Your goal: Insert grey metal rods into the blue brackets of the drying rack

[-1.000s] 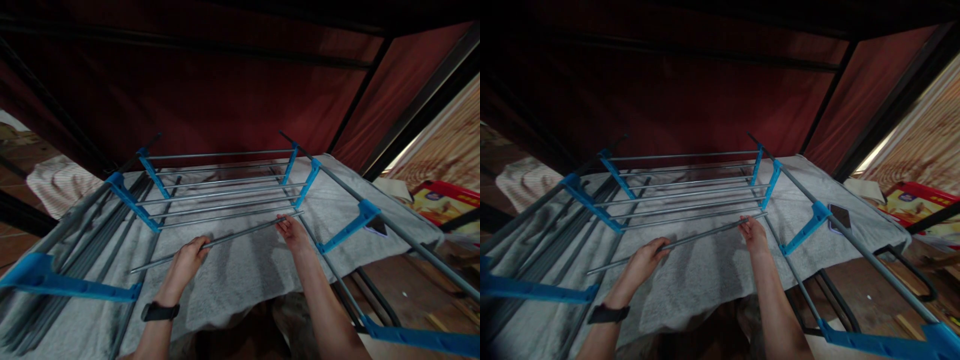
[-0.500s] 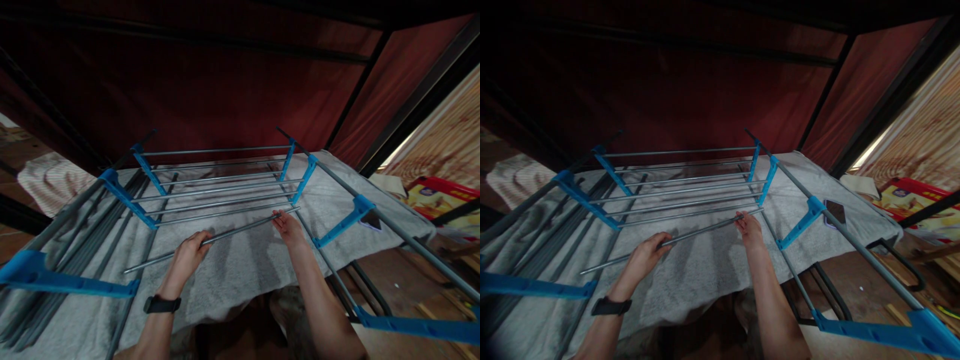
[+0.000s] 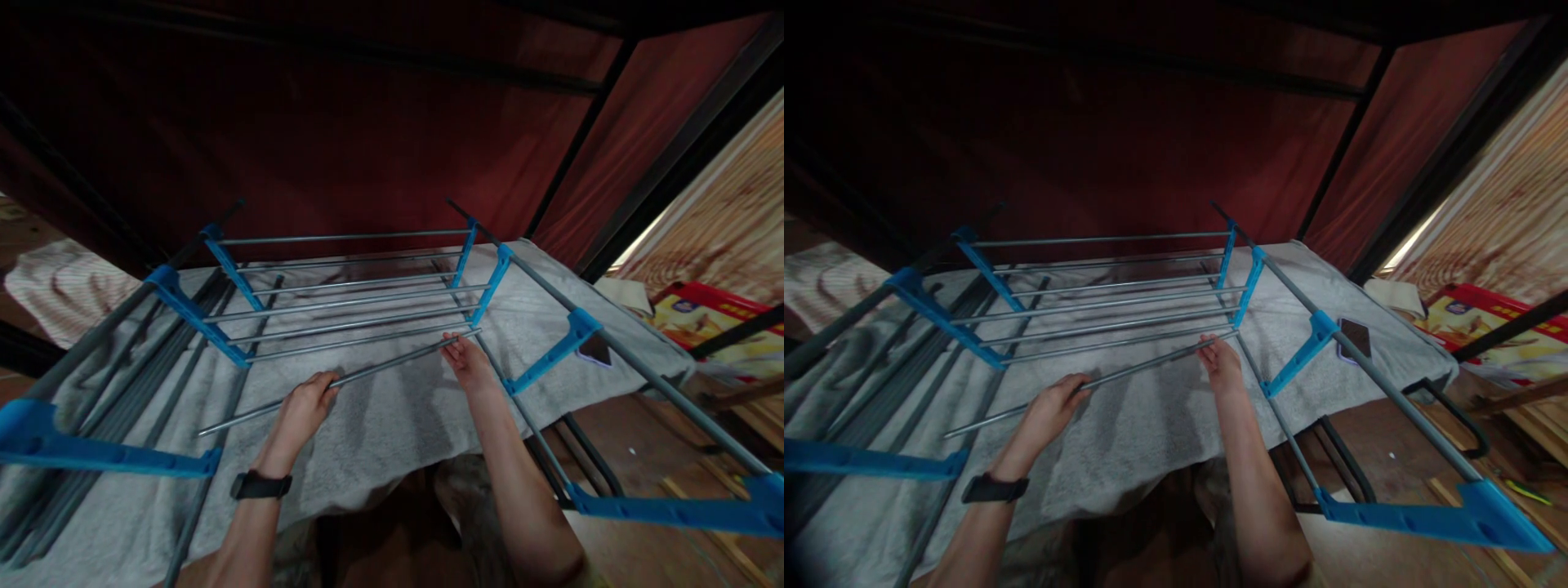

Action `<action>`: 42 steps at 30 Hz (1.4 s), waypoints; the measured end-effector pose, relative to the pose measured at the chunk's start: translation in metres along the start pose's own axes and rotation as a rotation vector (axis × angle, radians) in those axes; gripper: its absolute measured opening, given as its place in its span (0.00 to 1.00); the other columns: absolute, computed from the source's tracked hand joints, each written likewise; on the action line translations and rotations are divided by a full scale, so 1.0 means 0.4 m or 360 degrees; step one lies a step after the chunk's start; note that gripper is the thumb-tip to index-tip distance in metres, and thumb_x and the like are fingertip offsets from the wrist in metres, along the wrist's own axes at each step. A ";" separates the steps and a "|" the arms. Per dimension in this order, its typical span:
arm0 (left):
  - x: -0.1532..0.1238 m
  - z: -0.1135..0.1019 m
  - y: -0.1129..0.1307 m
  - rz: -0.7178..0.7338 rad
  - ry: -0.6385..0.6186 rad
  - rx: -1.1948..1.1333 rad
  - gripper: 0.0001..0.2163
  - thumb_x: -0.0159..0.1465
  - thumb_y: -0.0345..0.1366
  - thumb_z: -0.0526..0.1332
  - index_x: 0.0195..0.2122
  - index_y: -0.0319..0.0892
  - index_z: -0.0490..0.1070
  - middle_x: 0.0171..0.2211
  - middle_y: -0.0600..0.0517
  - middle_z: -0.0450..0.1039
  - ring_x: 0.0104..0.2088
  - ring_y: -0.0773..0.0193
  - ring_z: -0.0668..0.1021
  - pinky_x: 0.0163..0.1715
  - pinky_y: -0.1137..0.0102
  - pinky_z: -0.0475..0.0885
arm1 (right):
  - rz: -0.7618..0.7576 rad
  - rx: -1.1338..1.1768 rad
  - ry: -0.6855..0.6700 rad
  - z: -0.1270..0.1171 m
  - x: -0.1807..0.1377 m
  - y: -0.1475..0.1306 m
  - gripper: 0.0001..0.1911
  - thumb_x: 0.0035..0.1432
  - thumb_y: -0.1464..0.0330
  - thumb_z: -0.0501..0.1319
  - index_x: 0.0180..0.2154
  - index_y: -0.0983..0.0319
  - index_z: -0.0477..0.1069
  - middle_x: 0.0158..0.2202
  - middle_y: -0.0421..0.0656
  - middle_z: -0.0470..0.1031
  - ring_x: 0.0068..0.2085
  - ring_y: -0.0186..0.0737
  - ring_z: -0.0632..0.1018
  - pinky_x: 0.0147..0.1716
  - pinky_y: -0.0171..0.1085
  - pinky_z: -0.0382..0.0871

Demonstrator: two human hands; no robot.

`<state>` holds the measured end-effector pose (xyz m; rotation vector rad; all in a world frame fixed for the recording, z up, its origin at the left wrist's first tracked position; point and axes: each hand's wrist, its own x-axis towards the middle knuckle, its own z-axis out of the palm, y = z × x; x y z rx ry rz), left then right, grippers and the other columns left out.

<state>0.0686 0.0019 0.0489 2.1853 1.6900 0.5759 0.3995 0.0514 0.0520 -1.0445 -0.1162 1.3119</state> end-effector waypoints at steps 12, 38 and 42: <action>0.005 0.008 -0.009 0.0033 -0.0002 0.0042 0.17 0.66 0.39 0.49 0.50 0.42 0.73 0.48 0.45 0.78 0.48 0.54 0.79 0.50 0.63 0.72 | -0.0053 0.0018 -0.0037 -0.016 0.018 -0.016 0.11 0.64 0.75 0.54 0.31 0.60 0.71 0.27 0.39 0.80 0.30 0.32 0.81 0.37 0.33 0.78; 0.016 0.006 0.060 0.0138 0.0071 0.0180 0.13 0.68 0.37 0.52 0.48 0.42 0.73 0.44 0.45 0.76 0.46 0.54 0.78 0.48 0.62 0.70 | -0.0107 -0.0012 -0.0095 -0.006 -0.001 -0.001 0.07 0.62 0.72 0.59 0.31 0.59 0.72 0.29 0.38 0.81 0.31 0.32 0.81 0.38 0.34 0.78; 0.017 0.010 0.078 0.0127 0.0045 0.0213 0.15 0.69 0.36 0.50 0.50 0.40 0.72 0.46 0.43 0.76 0.46 0.53 0.78 0.48 0.61 0.70 | -0.0033 -0.0029 -0.0205 0.003 -0.012 0.021 0.08 0.61 0.74 0.58 0.30 0.60 0.72 0.30 0.40 0.81 0.33 0.33 0.81 0.40 0.34 0.78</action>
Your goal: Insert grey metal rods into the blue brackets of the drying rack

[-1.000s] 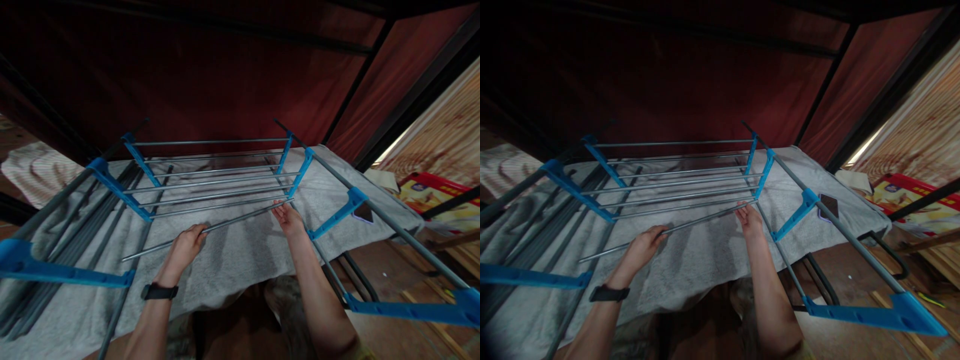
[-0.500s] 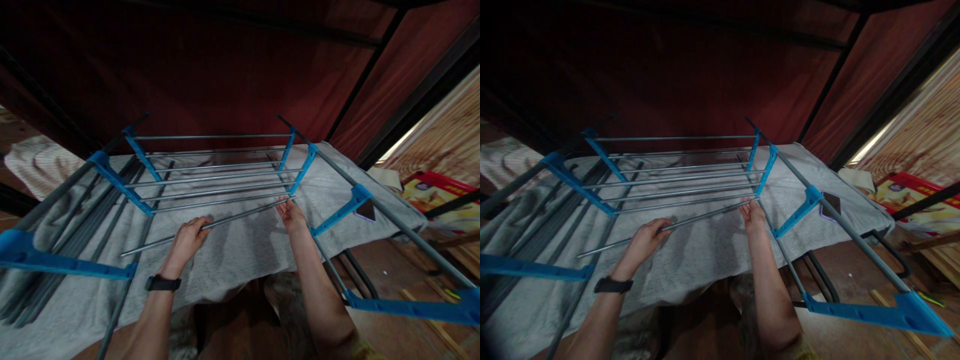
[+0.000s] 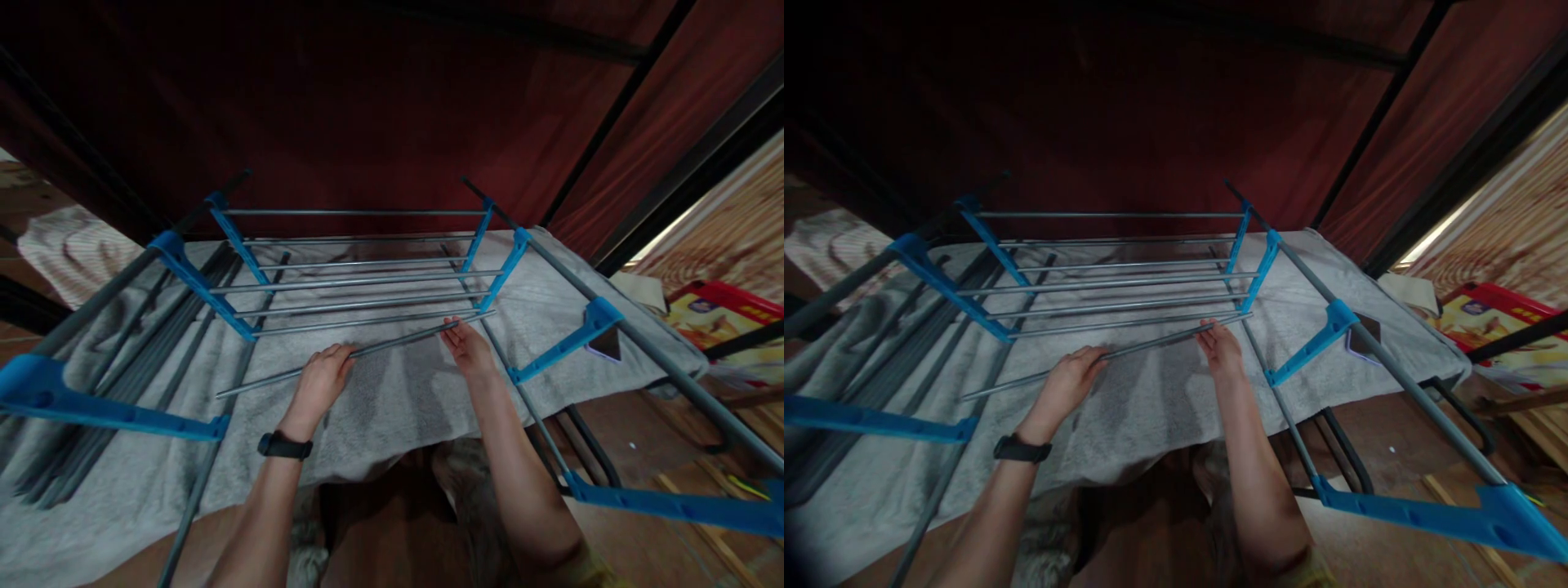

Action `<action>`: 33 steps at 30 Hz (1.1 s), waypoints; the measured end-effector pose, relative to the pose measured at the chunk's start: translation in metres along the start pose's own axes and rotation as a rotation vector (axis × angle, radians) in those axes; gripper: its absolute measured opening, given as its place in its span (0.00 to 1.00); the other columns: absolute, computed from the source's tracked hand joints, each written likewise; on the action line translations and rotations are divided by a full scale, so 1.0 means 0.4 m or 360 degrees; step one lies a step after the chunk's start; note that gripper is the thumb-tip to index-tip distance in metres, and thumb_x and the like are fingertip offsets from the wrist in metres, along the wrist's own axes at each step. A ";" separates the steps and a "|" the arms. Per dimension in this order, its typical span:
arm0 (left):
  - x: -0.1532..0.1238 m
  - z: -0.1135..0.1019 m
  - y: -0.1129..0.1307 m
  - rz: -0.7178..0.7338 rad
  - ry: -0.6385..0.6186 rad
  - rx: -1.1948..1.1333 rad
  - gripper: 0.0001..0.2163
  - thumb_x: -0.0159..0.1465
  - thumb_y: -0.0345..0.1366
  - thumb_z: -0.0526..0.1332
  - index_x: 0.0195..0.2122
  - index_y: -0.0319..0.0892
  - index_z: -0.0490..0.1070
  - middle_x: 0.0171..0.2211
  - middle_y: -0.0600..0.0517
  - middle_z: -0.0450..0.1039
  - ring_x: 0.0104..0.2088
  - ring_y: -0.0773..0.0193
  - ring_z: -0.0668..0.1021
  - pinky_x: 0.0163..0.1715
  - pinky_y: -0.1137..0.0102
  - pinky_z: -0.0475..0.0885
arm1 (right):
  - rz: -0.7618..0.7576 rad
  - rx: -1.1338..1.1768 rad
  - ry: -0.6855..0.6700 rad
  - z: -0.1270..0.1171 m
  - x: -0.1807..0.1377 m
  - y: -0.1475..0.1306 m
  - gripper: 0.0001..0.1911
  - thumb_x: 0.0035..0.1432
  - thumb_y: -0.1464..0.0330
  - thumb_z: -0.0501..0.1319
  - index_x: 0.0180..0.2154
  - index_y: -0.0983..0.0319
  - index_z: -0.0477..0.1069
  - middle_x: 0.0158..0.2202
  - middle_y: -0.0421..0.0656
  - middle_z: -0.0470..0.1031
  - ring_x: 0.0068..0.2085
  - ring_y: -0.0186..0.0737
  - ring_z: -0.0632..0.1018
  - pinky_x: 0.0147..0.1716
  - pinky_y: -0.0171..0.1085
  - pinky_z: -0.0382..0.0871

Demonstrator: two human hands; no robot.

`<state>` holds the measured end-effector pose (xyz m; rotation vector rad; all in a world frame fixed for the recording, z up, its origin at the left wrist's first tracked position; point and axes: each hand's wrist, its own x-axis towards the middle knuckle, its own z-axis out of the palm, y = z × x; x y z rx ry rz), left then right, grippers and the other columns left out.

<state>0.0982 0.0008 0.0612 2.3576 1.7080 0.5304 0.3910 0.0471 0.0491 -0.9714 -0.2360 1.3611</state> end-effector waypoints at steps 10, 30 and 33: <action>0.006 0.009 0.017 -0.0020 -0.0031 -0.0100 0.13 0.66 0.34 0.55 0.50 0.42 0.73 0.47 0.45 0.76 0.46 0.55 0.78 0.49 0.63 0.71 | 0.0041 0.0012 -0.0032 0.010 -0.012 0.020 0.07 0.58 0.77 0.60 0.29 0.61 0.71 0.28 0.39 0.80 0.31 0.34 0.81 0.41 0.38 0.79; -0.017 -0.024 -0.056 -0.0264 0.0078 0.0042 0.11 0.64 0.33 0.55 0.43 0.44 0.74 0.41 0.47 0.76 0.41 0.55 0.79 0.44 0.64 0.70 | -0.0032 -0.0036 0.0139 -0.009 0.002 -0.052 0.09 0.62 0.75 0.58 0.30 0.60 0.70 0.26 0.37 0.79 0.26 0.30 0.79 0.34 0.31 0.79; -0.013 -0.022 -0.036 -0.0210 0.0062 0.0062 0.12 0.66 0.33 0.53 0.46 0.43 0.74 0.43 0.45 0.77 0.42 0.55 0.79 0.46 0.63 0.70 | 0.0008 -0.0065 0.0084 0.000 -0.003 -0.031 0.09 0.62 0.75 0.58 0.30 0.60 0.70 0.26 0.37 0.79 0.26 0.30 0.79 0.36 0.32 0.79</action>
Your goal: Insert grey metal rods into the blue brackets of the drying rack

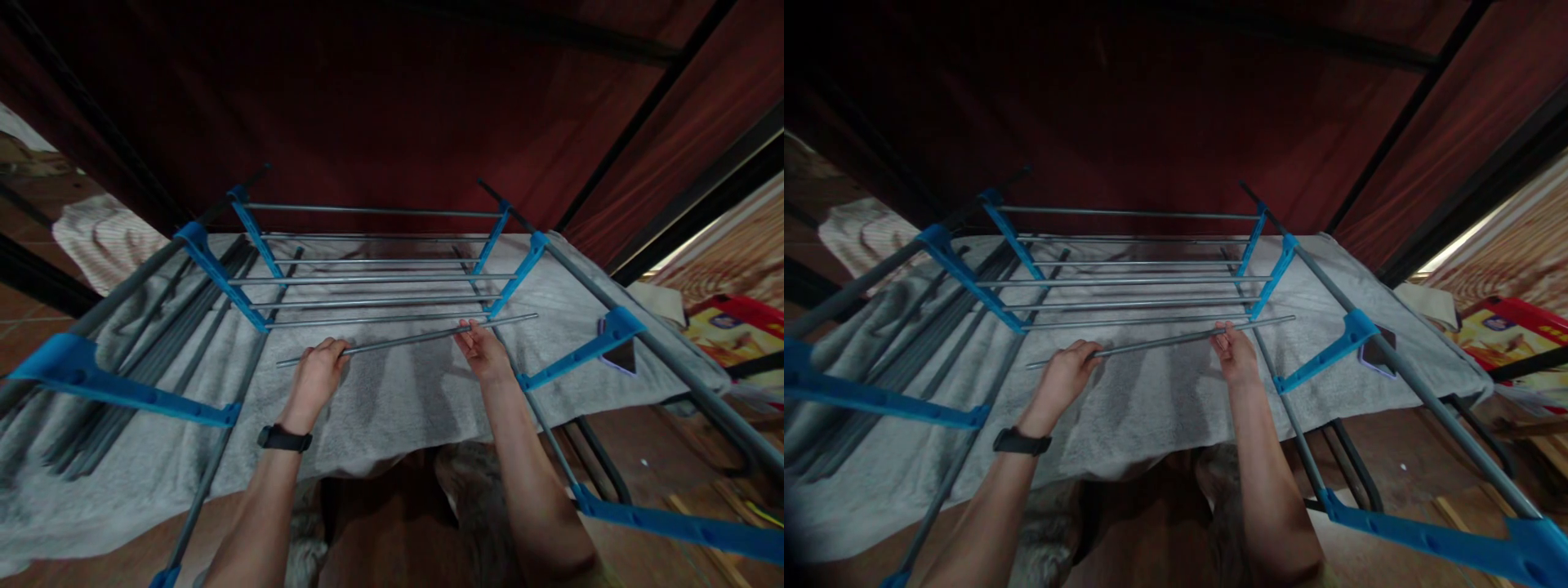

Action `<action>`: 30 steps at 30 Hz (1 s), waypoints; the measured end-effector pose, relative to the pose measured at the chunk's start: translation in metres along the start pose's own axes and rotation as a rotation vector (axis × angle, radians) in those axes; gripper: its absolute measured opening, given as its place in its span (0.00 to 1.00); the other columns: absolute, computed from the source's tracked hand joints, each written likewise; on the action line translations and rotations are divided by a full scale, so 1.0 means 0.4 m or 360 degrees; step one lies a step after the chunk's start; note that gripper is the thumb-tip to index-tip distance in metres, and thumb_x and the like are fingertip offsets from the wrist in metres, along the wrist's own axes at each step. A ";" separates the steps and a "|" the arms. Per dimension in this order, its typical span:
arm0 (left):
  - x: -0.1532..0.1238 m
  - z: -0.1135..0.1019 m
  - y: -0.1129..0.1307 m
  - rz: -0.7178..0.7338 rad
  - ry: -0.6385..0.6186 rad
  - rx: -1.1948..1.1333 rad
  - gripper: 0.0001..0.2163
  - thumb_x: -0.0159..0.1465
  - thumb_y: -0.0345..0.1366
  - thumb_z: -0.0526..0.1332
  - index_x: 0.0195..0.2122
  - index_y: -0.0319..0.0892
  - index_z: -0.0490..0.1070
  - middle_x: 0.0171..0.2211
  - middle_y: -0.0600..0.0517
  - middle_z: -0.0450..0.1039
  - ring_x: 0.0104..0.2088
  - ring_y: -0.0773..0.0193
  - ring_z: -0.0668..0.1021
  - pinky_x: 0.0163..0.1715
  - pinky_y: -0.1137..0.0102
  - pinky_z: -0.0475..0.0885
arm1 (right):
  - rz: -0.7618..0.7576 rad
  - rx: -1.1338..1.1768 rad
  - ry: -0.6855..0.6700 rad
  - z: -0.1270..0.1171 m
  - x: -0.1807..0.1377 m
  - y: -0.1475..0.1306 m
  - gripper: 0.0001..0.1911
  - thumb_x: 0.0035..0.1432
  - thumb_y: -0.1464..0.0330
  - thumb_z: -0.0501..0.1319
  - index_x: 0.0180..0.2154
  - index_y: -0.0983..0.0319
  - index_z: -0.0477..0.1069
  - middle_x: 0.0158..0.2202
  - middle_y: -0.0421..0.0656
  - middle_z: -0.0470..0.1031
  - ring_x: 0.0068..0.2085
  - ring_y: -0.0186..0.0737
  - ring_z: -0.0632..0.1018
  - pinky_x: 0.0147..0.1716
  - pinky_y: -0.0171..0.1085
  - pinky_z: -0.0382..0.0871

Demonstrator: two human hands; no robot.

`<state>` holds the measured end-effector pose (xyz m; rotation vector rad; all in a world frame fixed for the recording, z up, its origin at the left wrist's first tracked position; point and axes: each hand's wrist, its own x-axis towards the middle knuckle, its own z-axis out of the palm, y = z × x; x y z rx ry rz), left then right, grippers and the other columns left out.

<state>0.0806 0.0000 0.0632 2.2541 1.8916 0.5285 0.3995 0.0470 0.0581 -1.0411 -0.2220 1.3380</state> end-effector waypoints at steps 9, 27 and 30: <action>0.005 0.001 0.036 -0.0005 -0.0046 0.0104 0.13 0.66 0.31 0.53 0.47 0.41 0.74 0.44 0.44 0.77 0.45 0.52 0.78 0.46 0.61 0.68 | 0.0059 -0.0021 -0.0037 0.010 -0.011 0.038 0.09 0.59 0.79 0.58 0.29 0.61 0.70 0.28 0.39 0.80 0.30 0.31 0.80 0.39 0.35 0.79; -0.019 -0.022 0.008 -0.0142 0.0069 0.0371 0.13 0.64 0.28 0.51 0.41 0.42 0.75 0.38 0.43 0.76 0.40 0.52 0.78 0.48 0.57 0.61 | 0.0027 -0.0051 0.0123 -0.006 0.003 -0.014 0.09 0.62 0.77 0.57 0.30 0.61 0.69 0.25 0.36 0.77 0.27 0.30 0.79 0.34 0.33 0.81; -0.022 -0.023 0.003 -0.0242 0.0150 0.0372 0.13 0.64 0.28 0.51 0.40 0.42 0.75 0.38 0.43 0.76 0.42 0.51 0.77 0.51 0.56 0.59 | 0.0041 -0.0049 0.0144 -0.007 0.004 -0.018 0.09 0.62 0.77 0.56 0.30 0.61 0.69 0.25 0.36 0.77 0.28 0.30 0.79 0.34 0.34 0.81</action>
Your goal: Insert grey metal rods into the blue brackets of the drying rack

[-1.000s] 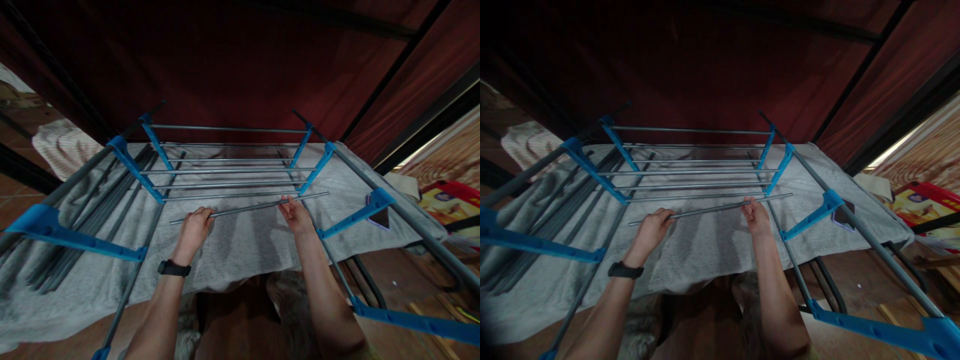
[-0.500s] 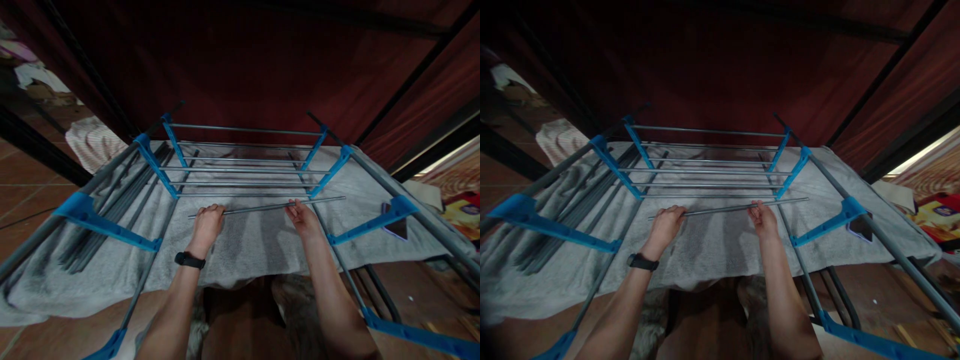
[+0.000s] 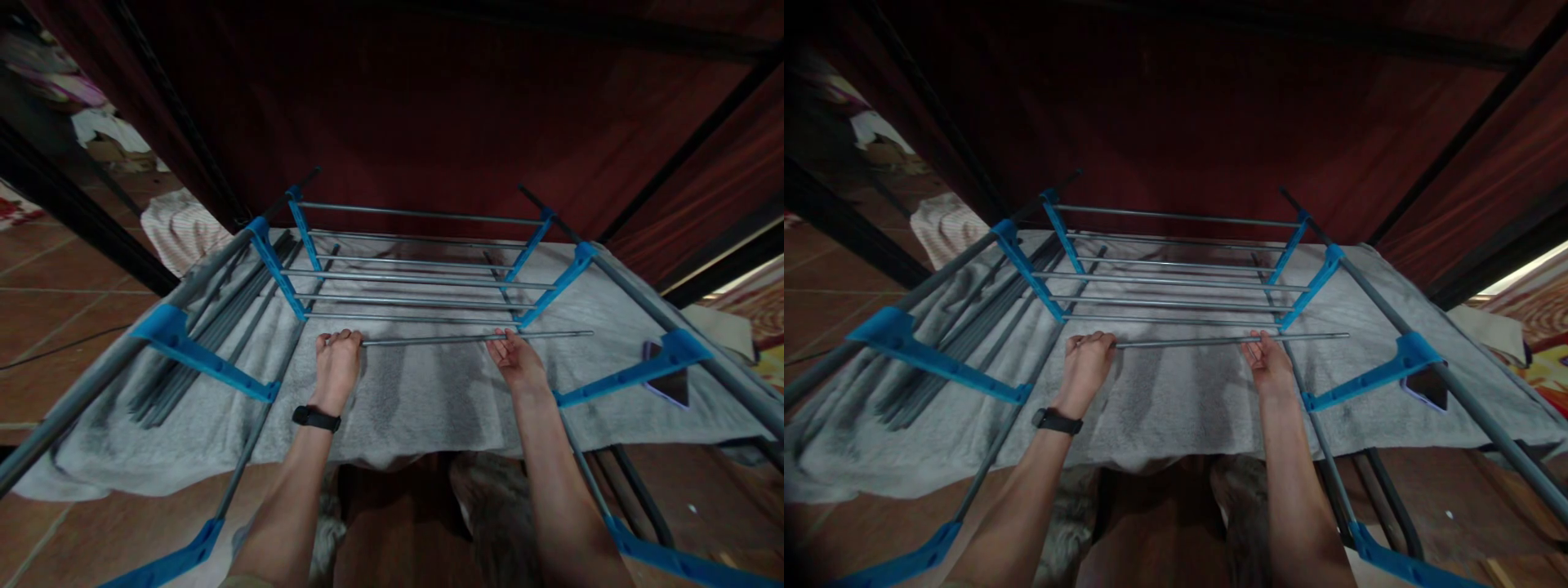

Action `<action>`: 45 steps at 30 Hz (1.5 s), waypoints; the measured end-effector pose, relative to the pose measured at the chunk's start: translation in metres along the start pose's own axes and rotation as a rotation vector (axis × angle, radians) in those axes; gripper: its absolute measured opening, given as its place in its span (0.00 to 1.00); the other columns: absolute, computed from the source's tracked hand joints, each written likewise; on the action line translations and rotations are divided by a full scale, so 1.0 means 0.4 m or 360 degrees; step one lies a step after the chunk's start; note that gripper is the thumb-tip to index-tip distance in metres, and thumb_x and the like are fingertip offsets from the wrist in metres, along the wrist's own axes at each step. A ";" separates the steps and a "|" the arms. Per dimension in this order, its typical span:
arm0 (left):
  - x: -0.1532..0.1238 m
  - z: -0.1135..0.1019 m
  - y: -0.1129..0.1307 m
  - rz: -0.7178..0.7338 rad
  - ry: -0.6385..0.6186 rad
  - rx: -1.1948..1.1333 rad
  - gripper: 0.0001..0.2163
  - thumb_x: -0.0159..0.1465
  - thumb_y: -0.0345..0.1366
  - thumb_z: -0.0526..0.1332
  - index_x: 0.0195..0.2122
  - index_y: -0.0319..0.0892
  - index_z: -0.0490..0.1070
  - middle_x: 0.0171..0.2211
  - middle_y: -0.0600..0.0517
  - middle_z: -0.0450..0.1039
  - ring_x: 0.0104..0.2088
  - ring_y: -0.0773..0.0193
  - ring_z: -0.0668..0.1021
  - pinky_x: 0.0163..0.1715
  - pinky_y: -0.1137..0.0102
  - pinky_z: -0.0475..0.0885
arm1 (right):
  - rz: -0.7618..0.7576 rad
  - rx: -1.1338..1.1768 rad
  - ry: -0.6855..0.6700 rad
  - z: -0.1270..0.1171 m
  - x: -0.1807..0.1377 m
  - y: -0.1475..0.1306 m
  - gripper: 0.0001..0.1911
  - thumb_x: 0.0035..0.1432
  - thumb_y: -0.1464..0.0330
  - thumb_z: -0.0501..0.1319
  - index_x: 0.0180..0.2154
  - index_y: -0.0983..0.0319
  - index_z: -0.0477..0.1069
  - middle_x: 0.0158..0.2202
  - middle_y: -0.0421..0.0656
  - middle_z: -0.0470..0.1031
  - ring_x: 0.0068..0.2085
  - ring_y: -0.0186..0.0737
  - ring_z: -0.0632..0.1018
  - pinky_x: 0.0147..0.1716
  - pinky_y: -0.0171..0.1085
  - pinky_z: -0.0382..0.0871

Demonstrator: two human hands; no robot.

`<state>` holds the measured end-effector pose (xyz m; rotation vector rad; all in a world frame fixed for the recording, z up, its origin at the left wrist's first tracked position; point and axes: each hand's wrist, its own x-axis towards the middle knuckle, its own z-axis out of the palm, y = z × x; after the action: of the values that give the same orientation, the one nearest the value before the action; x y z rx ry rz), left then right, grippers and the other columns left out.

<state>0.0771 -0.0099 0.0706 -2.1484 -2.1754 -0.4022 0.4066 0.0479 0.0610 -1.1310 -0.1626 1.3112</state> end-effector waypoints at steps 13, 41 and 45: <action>0.010 0.008 -0.024 -0.0588 0.0061 -0.0394 0.09 0.62 0.34 0.56 0.41 0.42 0.74 0.40 0.45 0.74 0.38 0.56 0.77 0.39 0.65 0.67 | 0.0043 0.0009 -0.0043 0.013 -0.010 0.000 0.11 0.64 0.77 0.54 0.30 0.61 0.68 0.24 0.37 0.77 0.26 0.30 0.79 0.33 0.33 0.81; 0.043 -0.016 -0.019 -0.1296 0.0430 -0.3198 0.06 0.65 0.24 0.58 0.32 0.37 0.72 0.34 0.46 0.79 0.38 0.64 0.82 0.43 0.68 0.77 | 0.0072 0.0058 -0.0128 0.036 -0.017 0.054 0.10 0.62 0.77 0.56 0.29 0.62 0.70 0.26 0.39 0.79 0.28 0.30 0.80 0.38 0.33 0.79; 0.040 -0.013 -0.010 -0.1198 0.0396 -0.3244 0.05 0.64 0.24 0.59 0.33 0.36 0.73 0.35 0.46 0.79 0.38 0.63 0.82 0.42 0.68 0.77 | 0.0092 0.0065 -0.0170 0.037 -0.015 0.066 0.11 0.62 0.78 0.56 0.29 0.62 0.70 0.27 0.39 0.79 0.29 0.31 0.80 0.38 0.33 0.79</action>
<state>0.0719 0.0046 0.0788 -0.5792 -2.1439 -3.6388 0.3772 0.0470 0.0524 -1.0384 -0.1821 1.4213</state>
